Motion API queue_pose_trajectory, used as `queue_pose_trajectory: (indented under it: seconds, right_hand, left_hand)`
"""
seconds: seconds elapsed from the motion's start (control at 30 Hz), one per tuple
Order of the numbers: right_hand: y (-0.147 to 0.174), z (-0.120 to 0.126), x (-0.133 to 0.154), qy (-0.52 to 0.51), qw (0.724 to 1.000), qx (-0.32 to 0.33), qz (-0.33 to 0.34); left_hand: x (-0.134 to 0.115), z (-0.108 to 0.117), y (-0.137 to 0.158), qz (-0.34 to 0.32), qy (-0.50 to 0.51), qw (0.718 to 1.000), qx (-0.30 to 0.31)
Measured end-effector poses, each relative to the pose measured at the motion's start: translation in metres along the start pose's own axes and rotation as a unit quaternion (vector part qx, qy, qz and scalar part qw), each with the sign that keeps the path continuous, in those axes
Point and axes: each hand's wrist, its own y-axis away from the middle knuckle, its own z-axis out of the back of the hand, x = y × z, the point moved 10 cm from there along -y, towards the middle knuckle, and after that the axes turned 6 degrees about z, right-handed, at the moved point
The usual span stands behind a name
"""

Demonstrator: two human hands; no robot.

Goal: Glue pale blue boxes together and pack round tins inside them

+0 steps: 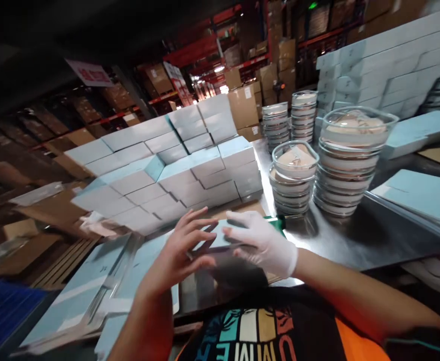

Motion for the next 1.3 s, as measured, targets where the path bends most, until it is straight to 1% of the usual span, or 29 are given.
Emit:
queue_pose_trajectory:
  seconds: [0.07,0.1,0.13,0.17,0.2,0.23,0.27,0.3,0.33,0.37,0.4,0.43,0.5,0.53,0.57,0.63,0.67,0.7,0.77,0.83,0.87,0.97,1.03,1.07,1.1,1.17,1.23,1.3]
  right_hand:
    - [-0.007,-0.007,0.008,0.024,0.998,0.043,0.033]
    - [-0.010,-0.003,0.008,0.033,0.997,0.057,0.035]
    - [-0.013,0.007,0.003,0.054,0.996,0.064,0.027]
    - [-0.016,0.023,-0.007,0.094,0.994,0.057,0.008]
    - [-0.018,0.047,-0.021,0.153,0.987,0.037,-0.023]
    - [-0.016,0.073,-0.040,0.228,0.971,0.016,-0.066]
    - [-0.012,0.101,-0.061,0.306,0.944,-0.006,-0.123]
    - [-0.005,0.128,-0.084,0.361,0.914,-0.022,-0.182]
    - [0.001,0.146,-0.104,0.380,0.899,-0.024,-0.218]
    - [0.007,0.160,-0.121,0.380,0.893,-0.027,-0.240]
    - [0.011,0.169,-0.134,0.372,0.893,-0.030,-0.250]
    - [0.013,0.175,-0.142,0.361,0.898,-0.036,-0.250]
    - [0.012,0.186,-0.143,0.354,0.901,-0.068,-0.241]
    - [0.010,0.191,-0.137,0.357,0.899,-0.092,-0.235]
    - [0.007,0.196,-0.127,0.359,0.897,-0.121,-0.229]
    - [0.000,0.205,-0.097,0.360,0.890,-0.180,-0.214]
    - [-0.003,0.209,-0.081,0.338,0.892,-0.211,-0.212]
    - [-0.005,0.213,-0.068,0.292,0.899,-0.241,-0.219]
    - [-0.007,0.214,-0.052,0.146,0.912,-0.289,-0.250]
    - [-0.010,0.207,-0.043,0.003,0.907,-0.308,-0.285]
    - [-0.011,0.204,-0.040,-0.038,0.902,-0.309,-0.299]
    - [-0.008,0.205,-0.036,-0.078,0.880,-0.332,-0.330]
    - [-0.003,0.213,-0.033,-0.062,0.870,-0.366,-0.325]
    - [-0.002,0.217,-0.030,-0.052,0.869,-0.377,-0.316]
    - [-0.002,0.217,-0.026,-0.048,0.873,-0.376,-0.307]
    - [-0.006,0.211,-0.021,-0.064,0.886,-0.343,-0.305]
    - [-0.014,0.194,-0.018,-0.086,0.901,-0.281,-0.320]
    - [-0.027,0.171,-0.012,-0.061,0.929,-0.183,-0.317]
  left_hand:
    - [-0.012,0.001,-0.006,-0.005,-0.082,0.996,0.047]
    - [-0.018,0.004,-0.008,-0.008,-0.108,0.993,0.054]
    - [-0.021,0.008,-0.009,-0.009,-0.124,0.991,0.054]
    - [-0.020,0.014,-0.009,-0.003,-0.132,0.990,0.046]
    - [-0.016,0.022,-0.007,0.011,-0.130,0.991,0.026]
    - [-0.007,0.035,-0.003,0.035,-0.118,0.992,-0.015]
    - [0.006,0.051,0.003,0.068,-0.095,0.990,-0.080]
    - [0.024,0.068,0.014,0.108,-0.061,0.979,-0.162]
    - [0.044,0.083,0.029,0.152,-0.016,0.957,-0.247]
    - [0.066,0.091,0.045,0.196,0.040,0.927,-0.317]
    - [0.087,0.089,0.060,0.237,0.104,0.897,-0.359]
    - [0.107,0.078,0.070,0.276,0.168,0.871,-0.371]
    - [0.133,0.042,0.080,0.341,0.269,0.837,-0.334]
    - [0.139,0.023,0.083,0.362,0.296,0.828,-0.308]
    - [0.142,0.007,0.086,0.376,0.308,0.826,-0.285]
    - [0.144,-0.017,0.091,0.387,0.301,0.833,-0.258]
    - [0.145,-0.025,0.095,0.390,0.294,0.835,-0.253]
    - [0.148,-0.031,0.100,0.392,0.288,0.835,-0.255]
    - [0.154,-0.040,0.112,0.404,0.288,0.827,-0.264]
    - [0.160,-0.048,0.122,0.413,0.297,0.819,-0.264]
    - [0.162,-0.052,0.126,0.416,0.302,0.817,-0.260]
    - [0.161,-0.065,0.132,0.418,0.331,0.810,-0.243]
    - [0.158,-0.071,0.134,0.410,0.354,0.804,-0.246]
    - [0.156,-0.073,0.134,0.403,0.364,0.802,-0.250]
    - [0.154,-0.075,0.134,0.396,0.370,0.801,-0.253]
    - [0.152,-0.081,0.133,0.389,0.380,0.800,-0.254]
    - [0.151,-0.093,0.133,0.400,0.391,0.791,-0.250]
    - [0.148,-0.111,0.131,0.411,0.406,0.784,-0.228]
